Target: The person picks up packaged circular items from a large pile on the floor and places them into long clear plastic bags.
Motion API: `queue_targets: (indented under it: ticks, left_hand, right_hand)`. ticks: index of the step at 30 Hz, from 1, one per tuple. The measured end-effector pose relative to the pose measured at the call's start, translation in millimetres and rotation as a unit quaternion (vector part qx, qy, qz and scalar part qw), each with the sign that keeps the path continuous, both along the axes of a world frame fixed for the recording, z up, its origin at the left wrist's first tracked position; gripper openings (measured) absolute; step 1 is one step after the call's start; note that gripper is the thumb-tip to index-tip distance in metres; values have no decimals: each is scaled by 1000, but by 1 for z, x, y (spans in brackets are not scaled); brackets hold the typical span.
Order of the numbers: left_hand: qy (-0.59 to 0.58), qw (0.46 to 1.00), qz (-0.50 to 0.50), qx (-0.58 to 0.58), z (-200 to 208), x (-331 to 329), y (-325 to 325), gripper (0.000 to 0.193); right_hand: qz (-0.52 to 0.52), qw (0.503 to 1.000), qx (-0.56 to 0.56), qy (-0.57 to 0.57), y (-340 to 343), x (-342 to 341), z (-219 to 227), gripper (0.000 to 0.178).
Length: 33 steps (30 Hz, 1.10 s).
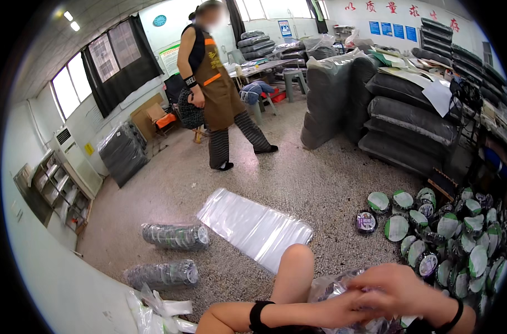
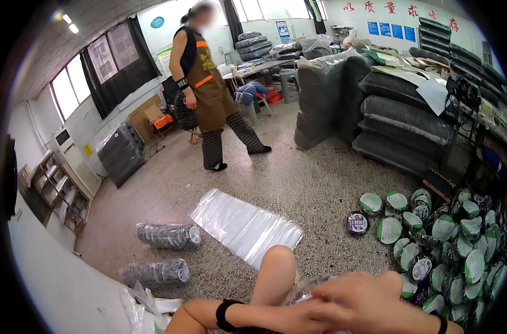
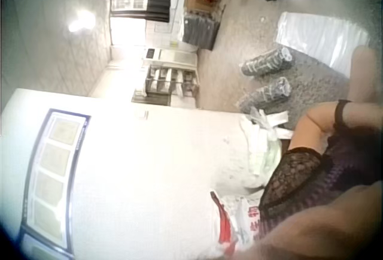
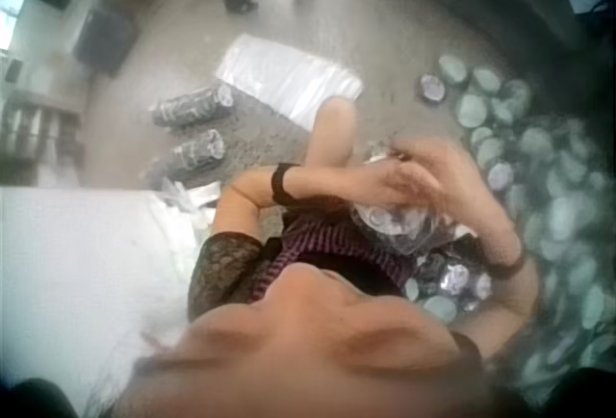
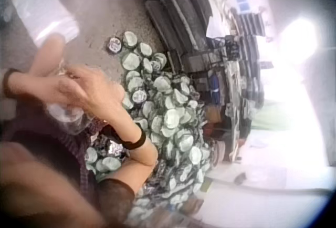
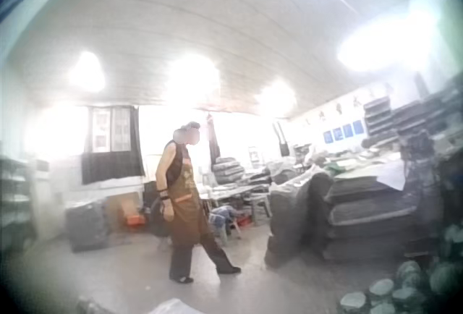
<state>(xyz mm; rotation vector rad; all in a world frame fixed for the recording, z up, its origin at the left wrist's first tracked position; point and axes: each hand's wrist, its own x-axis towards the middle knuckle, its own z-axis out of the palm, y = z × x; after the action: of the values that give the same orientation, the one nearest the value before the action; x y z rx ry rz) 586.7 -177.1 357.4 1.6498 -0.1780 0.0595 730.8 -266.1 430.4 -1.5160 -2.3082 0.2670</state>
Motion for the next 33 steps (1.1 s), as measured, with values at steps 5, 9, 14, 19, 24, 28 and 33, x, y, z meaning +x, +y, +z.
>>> queue_targets:
  ticks: [5, 9, 14, 19, 24, 28, 33]
  left_hand:
    - [85, 922, -49, -374, -4, -5, 23, 22]
    - [137, 925, -9, -354, 17, 1, 44, 13]
    - [-39, 987, 33, -150, 4, -4, 31, 12]
    - [-196, 896, 233, 323, 26, -10, 45, 18]
    - [-313, 740, 354, 478, 42, -27, 47, 21]
    - [-257, 754, 212, 566, 23, -47, 62, 17]
    - [-120, 856, 125, 488, -1, -88, 72, 19]
  right_hand:
    - [-201, 931, -149, 264, -4, 24, -29, 30]
    - [-162, 922, 342, -74, -34, -10, -65, 27]
    - [-107, 954, 264, 91, -21, -18, -46, 51]
    - [-287, 957, -7, 51, -21, -45, -28, 64]
    - [-189, 946, 48, 258, 0, -22, -36, 29]
    - [2, 976, 199, -84, 8, -14, -17, 27]
    - [-43, 983, 153, -89, -8, 7, -68, 29]
